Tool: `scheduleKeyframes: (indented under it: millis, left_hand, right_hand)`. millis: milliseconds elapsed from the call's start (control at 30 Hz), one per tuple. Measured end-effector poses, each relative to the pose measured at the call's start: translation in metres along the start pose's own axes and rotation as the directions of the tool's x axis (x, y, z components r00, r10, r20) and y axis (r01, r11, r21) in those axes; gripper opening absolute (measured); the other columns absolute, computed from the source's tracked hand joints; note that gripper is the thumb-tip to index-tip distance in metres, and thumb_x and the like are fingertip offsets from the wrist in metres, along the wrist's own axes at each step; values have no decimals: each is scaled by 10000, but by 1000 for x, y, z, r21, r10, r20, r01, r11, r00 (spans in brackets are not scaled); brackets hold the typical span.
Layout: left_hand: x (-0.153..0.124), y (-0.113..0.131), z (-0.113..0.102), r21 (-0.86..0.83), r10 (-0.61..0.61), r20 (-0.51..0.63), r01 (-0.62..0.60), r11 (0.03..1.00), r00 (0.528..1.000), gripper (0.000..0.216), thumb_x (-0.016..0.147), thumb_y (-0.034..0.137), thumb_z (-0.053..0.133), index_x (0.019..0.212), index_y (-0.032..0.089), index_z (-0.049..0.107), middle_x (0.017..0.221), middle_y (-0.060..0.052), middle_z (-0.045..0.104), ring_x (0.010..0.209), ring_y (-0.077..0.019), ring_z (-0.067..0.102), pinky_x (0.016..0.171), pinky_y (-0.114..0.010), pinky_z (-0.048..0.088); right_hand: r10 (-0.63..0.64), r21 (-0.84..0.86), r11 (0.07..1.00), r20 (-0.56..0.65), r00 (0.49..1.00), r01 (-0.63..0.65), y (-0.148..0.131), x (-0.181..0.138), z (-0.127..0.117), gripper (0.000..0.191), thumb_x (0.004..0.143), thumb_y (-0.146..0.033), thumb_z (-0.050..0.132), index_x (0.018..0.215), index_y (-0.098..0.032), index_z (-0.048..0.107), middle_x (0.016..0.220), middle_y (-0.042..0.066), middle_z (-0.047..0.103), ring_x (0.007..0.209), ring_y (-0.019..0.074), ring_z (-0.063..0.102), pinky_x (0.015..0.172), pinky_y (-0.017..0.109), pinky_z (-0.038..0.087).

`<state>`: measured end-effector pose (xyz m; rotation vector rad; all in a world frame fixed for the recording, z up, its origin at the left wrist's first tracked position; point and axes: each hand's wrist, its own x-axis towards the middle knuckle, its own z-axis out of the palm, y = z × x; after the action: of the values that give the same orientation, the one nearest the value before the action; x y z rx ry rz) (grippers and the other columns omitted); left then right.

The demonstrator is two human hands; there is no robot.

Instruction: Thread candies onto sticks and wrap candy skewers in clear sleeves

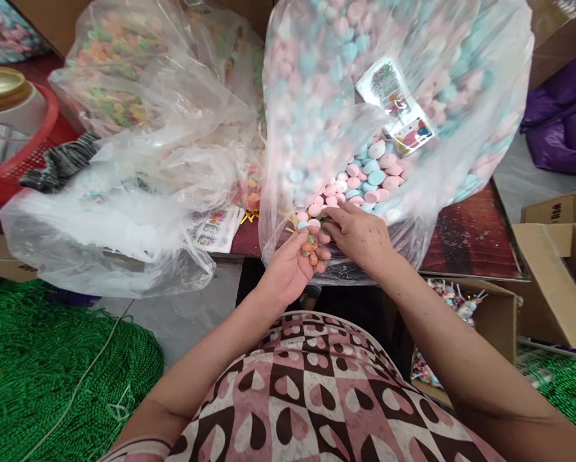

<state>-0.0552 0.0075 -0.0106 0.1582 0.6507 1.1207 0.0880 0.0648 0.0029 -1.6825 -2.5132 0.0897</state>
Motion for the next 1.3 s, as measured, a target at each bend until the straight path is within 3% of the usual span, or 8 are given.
scheduleKeyframes:
  millis: [167, 367, 533, 633, 733, 833, 1000, 1300]
  left_hand:
    - [1, 0, -1, -7, -2, 4, 2, 1000, 1000, 149, 930, 245, 509, 965, 147, 617, 866, -37, 645, 628, -116, 616, 489, -207, 427]
    - [0, 0, 0, -14, -9, 4, 9, 1000, 1000, 125, 915, 233, 530, 964, 155, 614, 855, -36, 653, 626, -115, 621, 494, -206, 425]
    - [0, 1, 2, -5, -21, -16, 21, 1000, 1000, 103, 901, 224, 548, 951, 159, 610, 856, -37, 664, 624, -116, 627, 498, -208, 420]
    - [0, 1, 2, 2, -19, -28, 19, 1000, 999, 95, 887, 225, 571, 945, 160, 609, 855, -35, 667, 623, -114, 629, 503, -208, 421]
    - [-1, 2, 2, 3, -14, -16, 14, 1000, 1000, 99, 889, 231, 574, 945, 158, 611, 857, -36, 665, 633, -116, 633, 509, -210, 427]
    - [-1, 2, 2, 2, -16, -13, 16, 1000, 1000, 102, 895, 231, 567, 946, 156, 615, 852, -36, 662, 635, -116, 633, 520, -212, 437]
    - [0, 1, 2, 1, -9, -9, 9, 1000, 1000, 127, 917, 223, 525, 945, 148, 623, 839, -39, 652, 624, -116, 630, 522, -214, 443]
    - [0, 1, 2, 4, -11, -13, 11, 1000, 1000, 145, 927, 230, 511, 953, 146, 627, 841, -42, 655, 634, -118, 637, 530, -211, 449]
  right_hand:
    - [-8, 57, 998, -13, 1000, 8, -4, -3, 9, 246, 945, -286, 465, 955, -217, 701, 916, 53, 687, 849, 199, 612, 570, 296, 271]
    - [30, 104, 994, -50, 998, -24, -4, -1, 15, 322, 927, -263, 474, 1195, -242, 650, 1057, 55, 692, 857, 206, 618, 569, 298, 300]
    - [54, 112, 992, -29, 998, -51, -5, 10, 16, 281, 929, -303, 471, 1043, -243, 721, 987, 63, 699, 773, 206, 613, 559, 297, 312]
    - [60, 271, 961, -38, 997, -48, 0, 12, 16, 230, 897, -287, 519, 929, -212, 733, 928, 65, 703, 798, 204, 612, 618, 294, 373]
    - [125, 554, 828, -35, 992, -85, 10, 9, 14, 159, 840, -279, 587, 830, -182, 713, 825, 43, 687, 758, 179, 591, 665, 290, 409]
    - [209, 793, 581, 73, 975, -183, 19, 4, 11, 198, 812, -352, 626, 833, -168, 697, 711, 8, 632, 621, 134, 525, 588, 266, 397]
    - [243, 909, 286, 237, 941, -303, 22, -2, 6, 243, 765, -410, 675, 776, -168, 688, 597, -24, 558, 521, 100, 451, 489, 235, 344]
    - [166, 888, 410, 152, 974, -208, 19, -11, 3, 255, 820, -411, 643, 831, -164, 707, 626, -22, 587, 599, 119, 511, 576, 250, 406]
